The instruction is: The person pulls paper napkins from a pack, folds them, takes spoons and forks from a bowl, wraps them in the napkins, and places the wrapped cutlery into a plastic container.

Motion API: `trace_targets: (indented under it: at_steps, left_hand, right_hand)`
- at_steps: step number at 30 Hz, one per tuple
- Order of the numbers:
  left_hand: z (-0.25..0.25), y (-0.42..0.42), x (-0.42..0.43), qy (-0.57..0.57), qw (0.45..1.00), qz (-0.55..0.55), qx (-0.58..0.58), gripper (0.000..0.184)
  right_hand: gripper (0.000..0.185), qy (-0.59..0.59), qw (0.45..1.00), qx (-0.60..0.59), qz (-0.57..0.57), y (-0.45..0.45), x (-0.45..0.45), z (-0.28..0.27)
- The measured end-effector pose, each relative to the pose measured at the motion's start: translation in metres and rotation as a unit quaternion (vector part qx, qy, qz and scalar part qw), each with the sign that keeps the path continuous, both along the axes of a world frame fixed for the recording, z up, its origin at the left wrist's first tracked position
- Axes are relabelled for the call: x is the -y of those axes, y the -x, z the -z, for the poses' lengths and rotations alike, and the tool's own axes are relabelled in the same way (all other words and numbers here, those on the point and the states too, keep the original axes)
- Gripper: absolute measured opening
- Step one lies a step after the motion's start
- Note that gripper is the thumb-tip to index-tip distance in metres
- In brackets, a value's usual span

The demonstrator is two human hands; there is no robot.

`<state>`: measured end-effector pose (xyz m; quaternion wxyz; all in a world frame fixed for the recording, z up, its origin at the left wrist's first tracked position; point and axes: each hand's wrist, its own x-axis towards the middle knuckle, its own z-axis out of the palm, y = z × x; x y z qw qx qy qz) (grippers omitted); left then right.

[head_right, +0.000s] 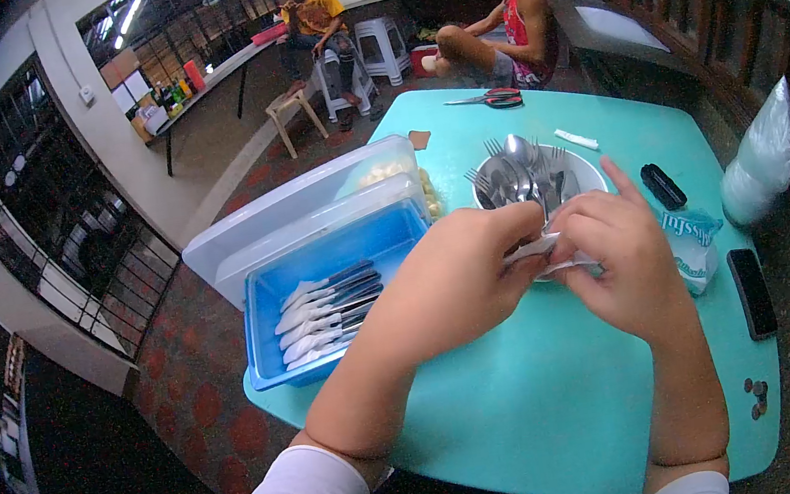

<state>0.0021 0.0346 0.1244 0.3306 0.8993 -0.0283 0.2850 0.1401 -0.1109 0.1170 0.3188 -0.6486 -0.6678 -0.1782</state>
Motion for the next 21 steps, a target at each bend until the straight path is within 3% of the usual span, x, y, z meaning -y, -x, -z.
trace_targets:
  at_steps: [5, 8, 11, 14, 17, 21]
  left_hand:
    - [-0.004, 0.004, -0.010, 0.000, 1.000, 0.009, -0.017, 0.018]
    - [-0.007, 0.006, -0.014, 0.000, 1.000, -0.004, -0.002, 0.017]
    - [-0.005, 0.001, -0.014, -0.016, 0.998, -0.032, 0.053, 0.017]
    - [-0.006, 0.000, -0.013, -0.067, 0.994, -0.064, 0.064, 0.015]
    - [-0.005, -0.002, -0.012, -0.123, 0.981, -0.084, 0.124, 0.012]
    - [-0.006, -0.004, -0.018, -0.192, 0.965, -0.065, 0.168, 0.012]
  right_hand:
    - [0.017, 0.006, 0.995, -0.084, -0.043, -0.004, -0.003, 0.009]
    - [0.017, -0.114, 0.987, -0.105, -0.037, -0.007, -0.009, 0.026]
    - [0.026, -0.209, 0.977, -0.030, -0.012, 0.007, -0.028, 0.025]
    - [0.025, -0.110, 0.984, -0.139, 0.011, 0.009, -0.021, 0.030]
    - [0.023, -0.037, 0.929, -0.368, 0.013, 0.014, -0.020, 0.031]
    - [0.045, 0.026, 0.864, -0.491, -0.104, 0.003, -0.018, 0.034]
